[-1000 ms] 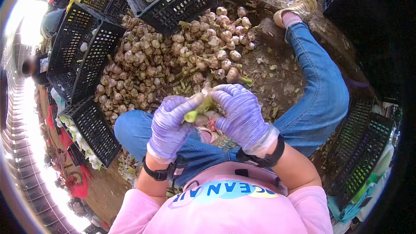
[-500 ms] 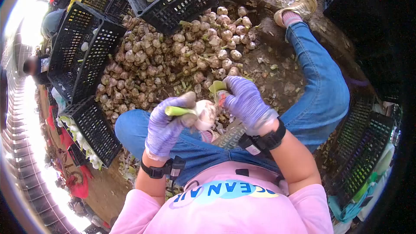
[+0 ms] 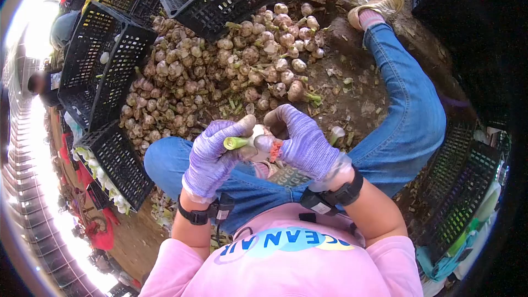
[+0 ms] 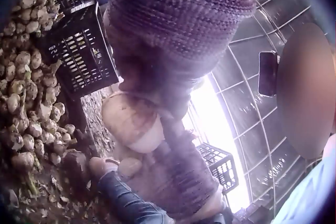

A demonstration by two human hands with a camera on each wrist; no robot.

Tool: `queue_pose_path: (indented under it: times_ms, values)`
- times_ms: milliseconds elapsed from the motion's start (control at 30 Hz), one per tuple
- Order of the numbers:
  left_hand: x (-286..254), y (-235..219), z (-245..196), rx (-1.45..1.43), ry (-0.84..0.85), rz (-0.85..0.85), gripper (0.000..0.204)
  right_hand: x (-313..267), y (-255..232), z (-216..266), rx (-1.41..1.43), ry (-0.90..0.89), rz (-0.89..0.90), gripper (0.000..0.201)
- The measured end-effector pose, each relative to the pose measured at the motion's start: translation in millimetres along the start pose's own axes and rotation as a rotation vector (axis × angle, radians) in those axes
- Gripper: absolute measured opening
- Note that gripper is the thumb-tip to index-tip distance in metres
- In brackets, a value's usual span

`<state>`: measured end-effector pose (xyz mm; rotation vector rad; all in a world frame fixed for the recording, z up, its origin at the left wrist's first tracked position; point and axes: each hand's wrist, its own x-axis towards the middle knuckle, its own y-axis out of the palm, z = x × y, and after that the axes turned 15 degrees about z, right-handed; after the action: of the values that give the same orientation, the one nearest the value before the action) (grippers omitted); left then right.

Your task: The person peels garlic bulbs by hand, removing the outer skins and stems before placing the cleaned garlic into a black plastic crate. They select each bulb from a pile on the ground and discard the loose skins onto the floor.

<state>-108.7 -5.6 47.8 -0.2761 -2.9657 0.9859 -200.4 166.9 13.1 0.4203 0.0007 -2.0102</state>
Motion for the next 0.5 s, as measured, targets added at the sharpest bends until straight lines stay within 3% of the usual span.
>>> queue_pose_path:
  times_ms: [33, 100, 133, 233, 300, 400, 433, 500]
  values:
    - [-2, 3, 2, -0.074, -0.019, -0.052, 0.048, -1, -2, -1, 0.003, 0.001, 0.004, 0.038]
    - [-6, 8, 9, -0.306, -0.097, -0.133, 0.05, -4, -10, -2, 0.387, -0.001, 0.084, 0.033]
    - [-6, 8, 9, -0.306, -0.097, -0.134, 0.05, -5, -8, 0, 0.386, 0.0, 0.085, 0.033]
    - [-3, 7, 5, -0.166, -0.064, -0.128, 0.05, -10, 5, 6, 0.32, -0.039, 0.053, 0.028]
    - [2, 9, -1, -0.082, -0.045, -0.116, 0.05, -9, 10, 6, -0.309, -0.123, -0.111, 0.023]
    - [3, 6, -6, 0.093, -0.031, -0.072, 0.045, -8, 5, -2, -0.098, -0.038, -0.116, 0.019]
    - [1, 4, -3, -0.116, 0.017, -0.063, 0.042, -7, -2, 1, 0.144, 0.066, -0.061, 0.016]
    - [-4, -1, 4, -0.525, 0.033, 0.014, 0.038, -5, -13, 8, 0.222, 0.092, 0.005, 0.018]
